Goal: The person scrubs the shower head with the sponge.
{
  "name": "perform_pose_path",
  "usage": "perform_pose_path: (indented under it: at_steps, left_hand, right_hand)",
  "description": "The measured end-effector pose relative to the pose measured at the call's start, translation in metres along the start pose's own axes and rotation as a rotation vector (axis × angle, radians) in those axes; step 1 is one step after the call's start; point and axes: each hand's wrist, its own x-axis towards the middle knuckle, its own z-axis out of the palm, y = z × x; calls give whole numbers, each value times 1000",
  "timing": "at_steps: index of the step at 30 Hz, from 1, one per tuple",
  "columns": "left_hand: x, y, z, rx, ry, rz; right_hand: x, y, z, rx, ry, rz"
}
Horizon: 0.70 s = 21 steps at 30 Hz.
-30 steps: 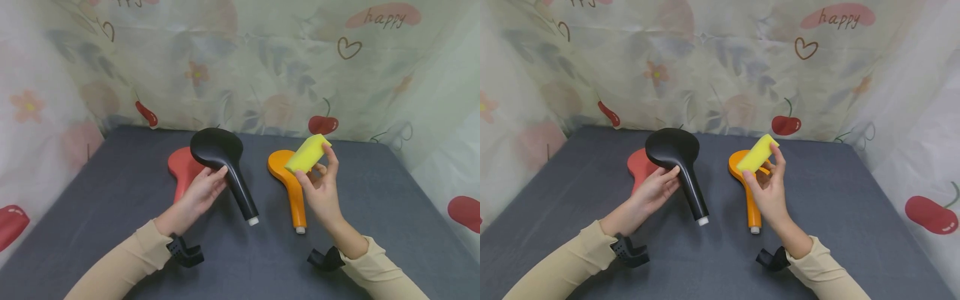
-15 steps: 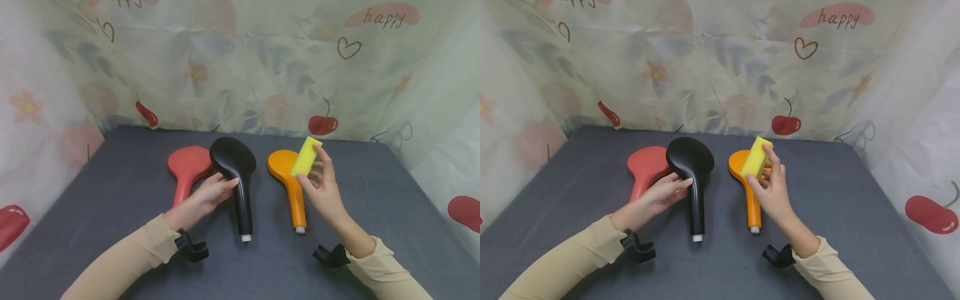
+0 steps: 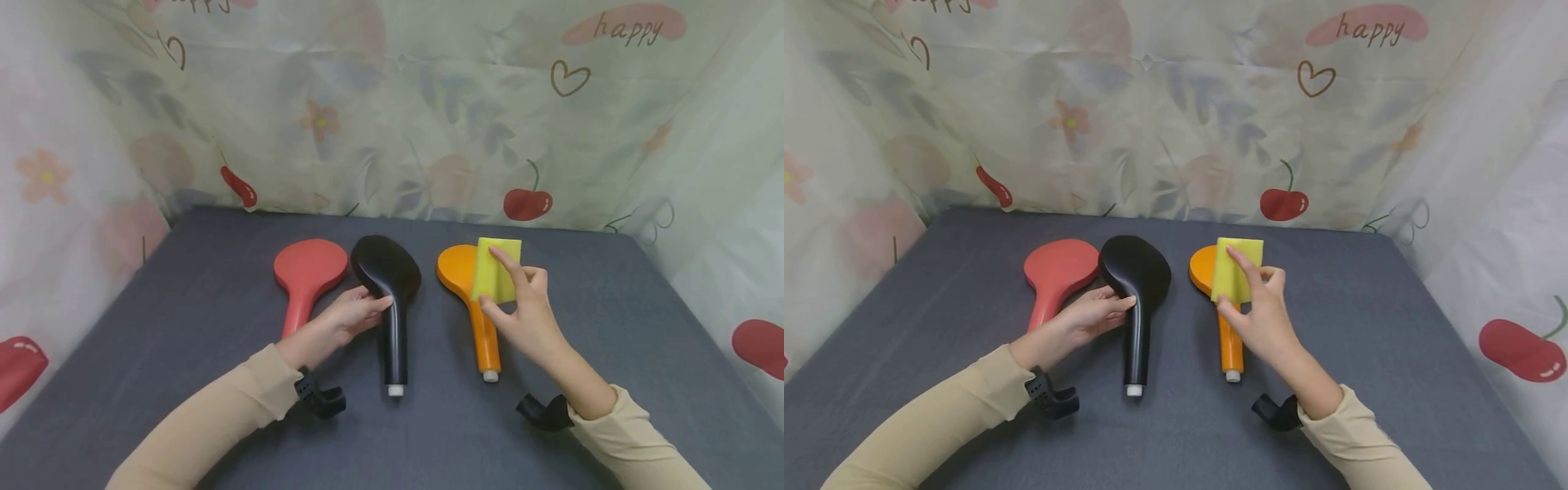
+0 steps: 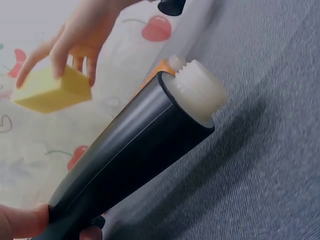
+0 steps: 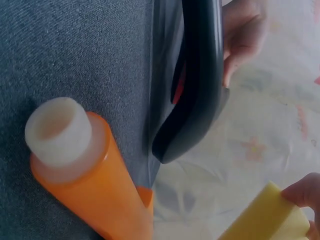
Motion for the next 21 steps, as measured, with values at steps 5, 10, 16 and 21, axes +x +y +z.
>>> perform_pose_path:
  at_steps: [5,10,16,21]
  left_hand:
    - [5,-2,-3,4,-8,-21]
    - [11,-5,-3,18,-51,-24]
    - [17,-9,0,20,-51,-39]
    - [20,-10,2,36,-14,-49]
  right_hand:
    - [0,2,0,-16,-3,-6]
    - [0,5,0,-22,-15,-4]
    - [1,6,0,-26,-27,-3]
    - [1,7,-1,-27,-35,3]
